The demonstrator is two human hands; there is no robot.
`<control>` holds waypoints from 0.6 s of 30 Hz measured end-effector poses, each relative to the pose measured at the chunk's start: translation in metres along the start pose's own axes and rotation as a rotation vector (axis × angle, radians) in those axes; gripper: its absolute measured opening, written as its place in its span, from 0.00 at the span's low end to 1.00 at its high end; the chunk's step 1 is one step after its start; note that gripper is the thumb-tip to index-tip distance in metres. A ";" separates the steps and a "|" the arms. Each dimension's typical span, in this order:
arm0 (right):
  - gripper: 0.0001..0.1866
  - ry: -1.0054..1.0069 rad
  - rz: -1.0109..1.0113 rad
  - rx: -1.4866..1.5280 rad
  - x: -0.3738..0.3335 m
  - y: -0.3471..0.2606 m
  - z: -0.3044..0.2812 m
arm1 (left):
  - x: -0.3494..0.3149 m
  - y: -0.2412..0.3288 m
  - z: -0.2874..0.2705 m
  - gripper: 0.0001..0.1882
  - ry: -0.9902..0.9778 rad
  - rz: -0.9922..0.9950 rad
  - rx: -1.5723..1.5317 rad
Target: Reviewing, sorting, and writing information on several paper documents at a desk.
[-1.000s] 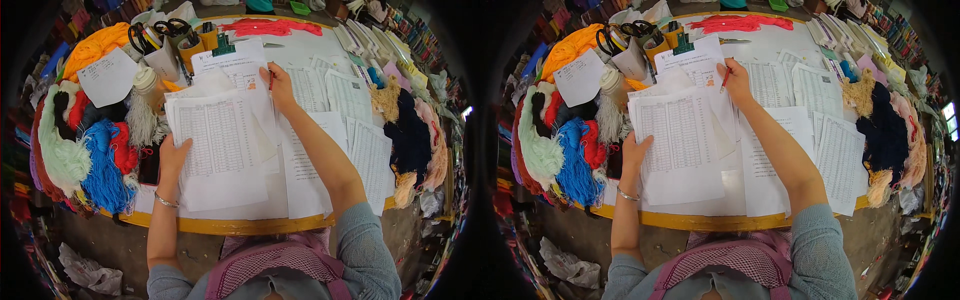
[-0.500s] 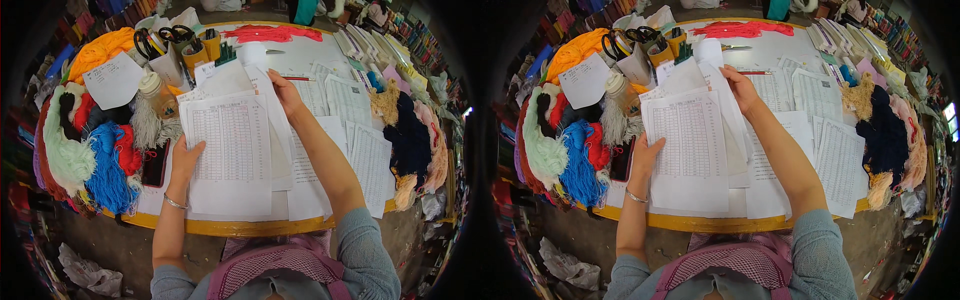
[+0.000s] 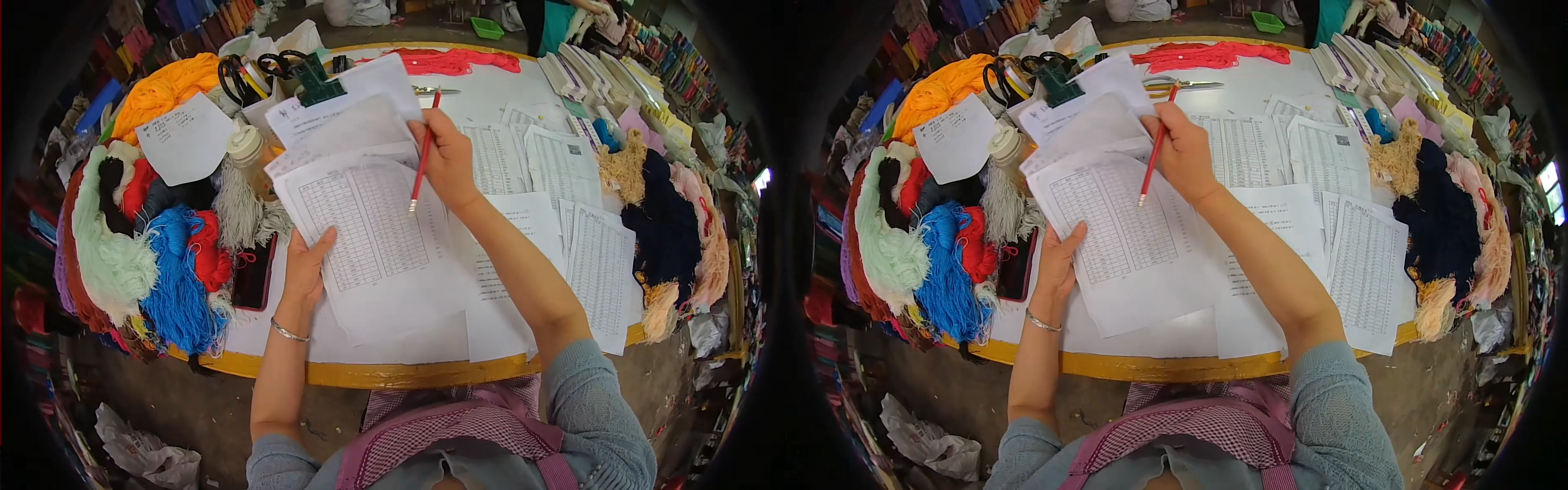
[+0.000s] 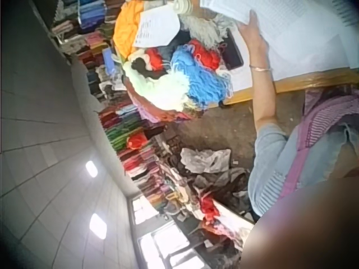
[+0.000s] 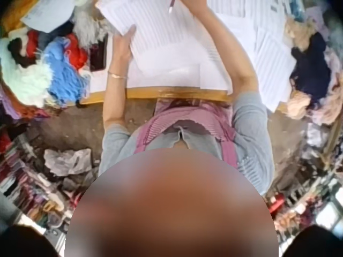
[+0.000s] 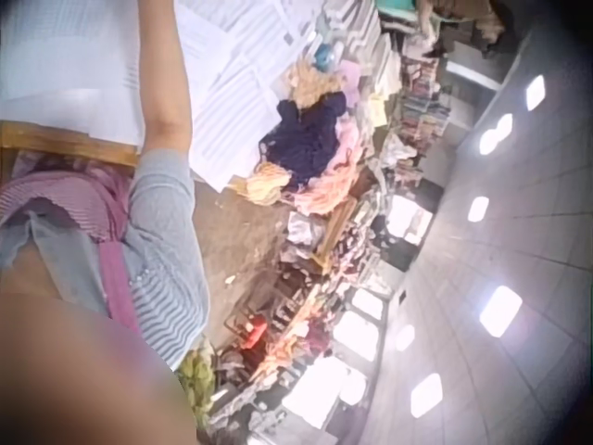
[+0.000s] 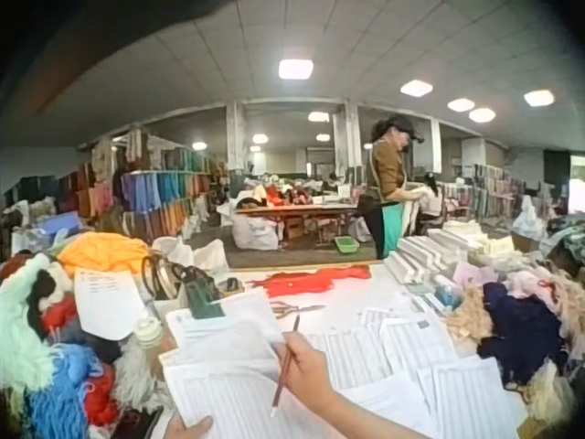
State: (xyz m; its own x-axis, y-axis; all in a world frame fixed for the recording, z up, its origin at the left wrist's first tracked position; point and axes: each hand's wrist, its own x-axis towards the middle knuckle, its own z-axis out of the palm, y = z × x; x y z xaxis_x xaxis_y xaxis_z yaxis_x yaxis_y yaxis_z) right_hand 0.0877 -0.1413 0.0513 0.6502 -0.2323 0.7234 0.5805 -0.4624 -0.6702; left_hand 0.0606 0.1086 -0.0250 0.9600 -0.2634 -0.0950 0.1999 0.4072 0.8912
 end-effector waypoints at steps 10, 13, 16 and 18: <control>0.04 0.045 0.161 0.284 0.014 -0.006 -0.008 | -0.009 0.007 -0.001 0.25 -0.057 -0.055 -0.087; 0.06 -0.013 0.268 0.335 0.004 0.007 -0.003 | -0.008 -0.002 0.008 0.26 -0.066 -0.043 -0.021; 0.09 -0.100 0.334 0.452 0.000 0.013 -0.013 | -0.009 -0.007 0.005 0.31 -0.052 0.072 0.180; 0.15 -0.158 0.457 0.575 -0.004 0.010 -0.013 | -0.010 -0.008 -0.001 0.35 0.028 0.313 0.393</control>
State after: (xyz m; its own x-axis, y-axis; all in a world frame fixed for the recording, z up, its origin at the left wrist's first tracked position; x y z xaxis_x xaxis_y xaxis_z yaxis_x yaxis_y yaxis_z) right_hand 0.0844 -0.1562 0.0443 0.9252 -0.1483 0.3493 0.3726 0.1804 -0.9103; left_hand 0.0491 0.1087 -0.0313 0.9681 -0.1556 0.1965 -0.1822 0.1015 0.9780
